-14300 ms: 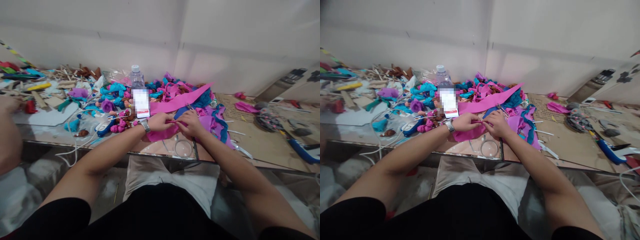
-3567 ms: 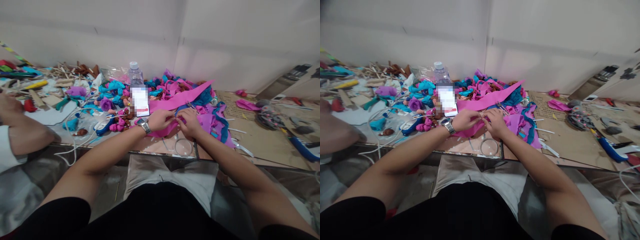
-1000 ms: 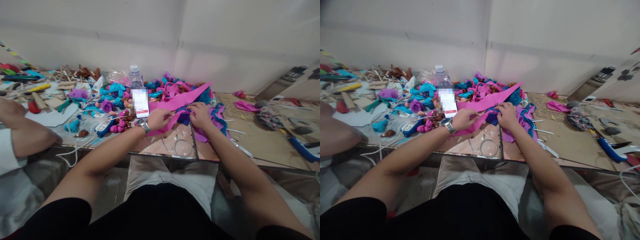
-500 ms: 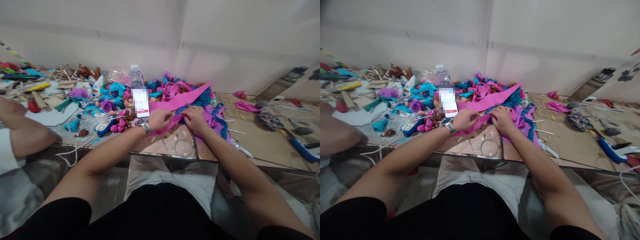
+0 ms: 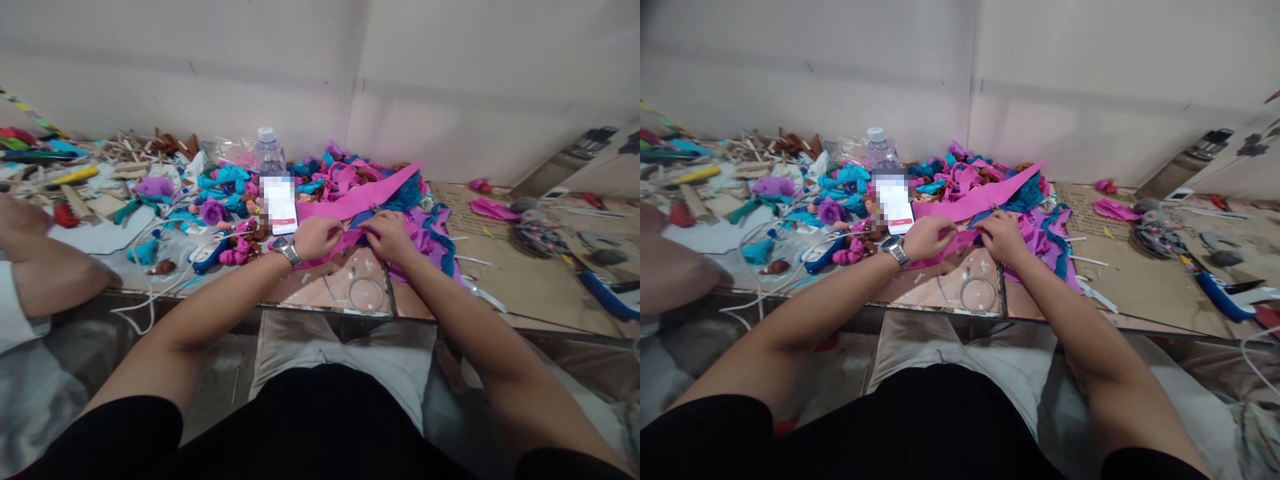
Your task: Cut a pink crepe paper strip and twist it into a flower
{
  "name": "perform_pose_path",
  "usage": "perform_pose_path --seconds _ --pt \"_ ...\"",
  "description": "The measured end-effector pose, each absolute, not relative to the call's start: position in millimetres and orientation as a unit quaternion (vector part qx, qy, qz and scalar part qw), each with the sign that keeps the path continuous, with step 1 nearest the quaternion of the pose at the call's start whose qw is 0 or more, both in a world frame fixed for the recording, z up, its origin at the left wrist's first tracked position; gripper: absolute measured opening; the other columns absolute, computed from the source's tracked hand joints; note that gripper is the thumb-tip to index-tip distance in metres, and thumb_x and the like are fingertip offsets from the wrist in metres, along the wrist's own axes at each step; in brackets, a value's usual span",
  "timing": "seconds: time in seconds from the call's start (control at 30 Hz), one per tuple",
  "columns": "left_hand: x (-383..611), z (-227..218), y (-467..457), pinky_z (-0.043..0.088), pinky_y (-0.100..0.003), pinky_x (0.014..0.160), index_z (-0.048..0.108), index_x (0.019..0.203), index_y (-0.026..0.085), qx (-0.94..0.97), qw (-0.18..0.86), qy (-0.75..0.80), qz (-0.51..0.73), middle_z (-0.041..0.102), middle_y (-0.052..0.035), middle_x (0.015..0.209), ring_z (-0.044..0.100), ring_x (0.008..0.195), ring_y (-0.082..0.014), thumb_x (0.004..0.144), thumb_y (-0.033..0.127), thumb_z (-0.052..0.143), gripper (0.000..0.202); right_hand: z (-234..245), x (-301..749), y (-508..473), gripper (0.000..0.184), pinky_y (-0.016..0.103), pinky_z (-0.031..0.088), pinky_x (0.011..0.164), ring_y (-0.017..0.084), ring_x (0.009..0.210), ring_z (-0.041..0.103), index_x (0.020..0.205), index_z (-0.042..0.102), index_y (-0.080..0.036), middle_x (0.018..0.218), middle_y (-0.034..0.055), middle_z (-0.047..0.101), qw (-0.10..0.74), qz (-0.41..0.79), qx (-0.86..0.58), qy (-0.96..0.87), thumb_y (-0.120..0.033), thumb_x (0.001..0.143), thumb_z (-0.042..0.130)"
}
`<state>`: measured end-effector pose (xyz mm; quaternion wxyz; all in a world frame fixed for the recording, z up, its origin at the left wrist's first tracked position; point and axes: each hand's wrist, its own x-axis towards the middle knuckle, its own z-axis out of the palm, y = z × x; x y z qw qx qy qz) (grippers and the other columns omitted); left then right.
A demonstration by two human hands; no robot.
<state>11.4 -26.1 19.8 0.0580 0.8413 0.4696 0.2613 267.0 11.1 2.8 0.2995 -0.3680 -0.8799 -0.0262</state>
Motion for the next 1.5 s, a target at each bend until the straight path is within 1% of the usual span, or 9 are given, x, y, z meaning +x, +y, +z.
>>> perform_pose_path --seconds 0.13,0.23,0.33,0.43,0.57,0.67,0.9,1.13,1.5 --pt "11.6 19.8 -25.1 0.049 -0.035 0.081 0.080 0.109 0.019 0.842 0.061 0.470 0.260 0.082 -0.0074 0.107 0.074 0.094 -0.0246 0.096 0.029 0.057 0.027 3.2 267.7 9.9 0.024 0.051 0.034 0.098 0.032 0.108 0.064 0.110 0.080 -0.024 0.105 0.0079 0.083 0.296 -0.023 -0.368 -0.881 -0.022 0.096 0.061" --pt "12.1 19.4 -25.1 0.050 -0.035 0.082 0.080 0.109 0.018 0.842 0.062 0.470 0.259 0.082 -0.0080 0.107 0.074 0.095 -0.0245 0.097 0.029 0.057 0.028 4.3 267.4 7.1 0.023 0.051 0.035 0.100 0.033 0.113 0.064 0.114 0.079 -0.023 0.116 0.0087 0.082 0.295 -0.023 -0.357 -0.886 -0.025 0.096 0.064" --pt "13.1 17.9 -26.0 0.050 -0.035 0.085 0.080 0.111 0.017 0.845 0.072 0.462 0.259 0.082 -0.0088 0.108 0.074 0.096 -0.0240 0.099 0.030 0.058 0.028 3.9 264.3 3.3 0.028 0.051 0.035 0.103 0.033 0.117 0.064 0.119 0.077 -0.023 0.125 0.0102 0.080 0.291 -0.018 -0.323 -0.900 -0.037 0.097 0.068" --pt "14.0 16.4 -27.1 0.050 -0.034 0.086 0.081 0.113 0.019 0.853 0.094 0.442 0.260 0.082 -0.0079 0.110 0.074 0.097 -0.0232 0.099 0.031 0.059 0.028 1.1 258.6 0.4 0.031 0.051 0.036 0.103 0.032 0.115 0.065 0.119 0.077 -0.023 0.119 0.0100 0.081 0.290 -0.006 -0.303 -0.908 -0.045 0.101 0.064" --pt "13.0 16.6 -26.7 0.050 -0.033 0.083 0.082 0.113 0.021 0.853 0.111 0.440 0.259 0.083 -0.0078 0.108 0.074 0.094 -0.0227 0.099 0.036 0.061 0.029 -1.1 253.1 -1.4 0.025 0.051 0.035 0.101 0.030 0.110 0.065 0.106 0.078 -0.024 0.106 0.0082 0.083 0.295 -0.004 -0.306 -0.905 -0.040 0.104 0.060" --pt "11.2 16.9 -25.4 0.049 -0.032 0.082 0.083 0.109 0.019 0.845 0.113 0.447 0.269 0.083 -0.0083 0.104 0.074 0.091 -0.0220 0.099 0.038 0.062 0.030 0.5 253.5 -2.1 0.024 0.050 0.036 0.100 0.030 0.107 0.065 0.099 0.078 -0.024 0.103 0.0080 0.083 0.301 -0.007 -0.312 -0.901 -0.039 0.103 0.060" --pt "11.2 14.2 -25.6 0.047 -0.030 0.079 0.084 0.109 0.022 0.847 0.156 0.428 0.273 0.084 -0.0055 0.103 0.074 0.087 -0.0198 0.100 0.042 0.062 0.031 1.0 252.0 -4.3 0.024 0.049 0.035 0.100 0.029 0.104 0.066 0.100 0.077 -0.023 0.100 0.0074 0.083 0.312 0.003 -0.297 -0.902 -0.041 0.103 0.061" --pt "11.0 17.2 -25.5 0.044 -0.028 0.071 0.085 0.099 0.018 0.828 0.204 0.432 0.293 0.082 -0.0043 0.087 0.069 0.075 -0.0161 0.098 0.044 0.066 0.032 -0.8 250.2 -5.0 0.023 0.049 0.035 0.100 0.028 0.103 0.065 0.096 0.076 -0.023 0.098 0.0076 0.082 0.321 0.006 -0.296 -0.900 -0.041 0.101 0.063" --pt "10.5 15.9 -25.6 0.041 -0.026 0.066 0.083 0.097 0.016 0.819 0.268 0.436 0.260 0.079 -0.0019 0.083 0.067 0.074 -0.0160 0.095 0.048 0.063 0.038 1.6 247.6 -8.1 0.022 0.049 0.035 0.100 0.028 0.101 0.065 0.095 0.078 -0.024 0.093 0.0062 0.082 0.321 0.010 -0.303 -0.897 -0.040 0.101 0.063"
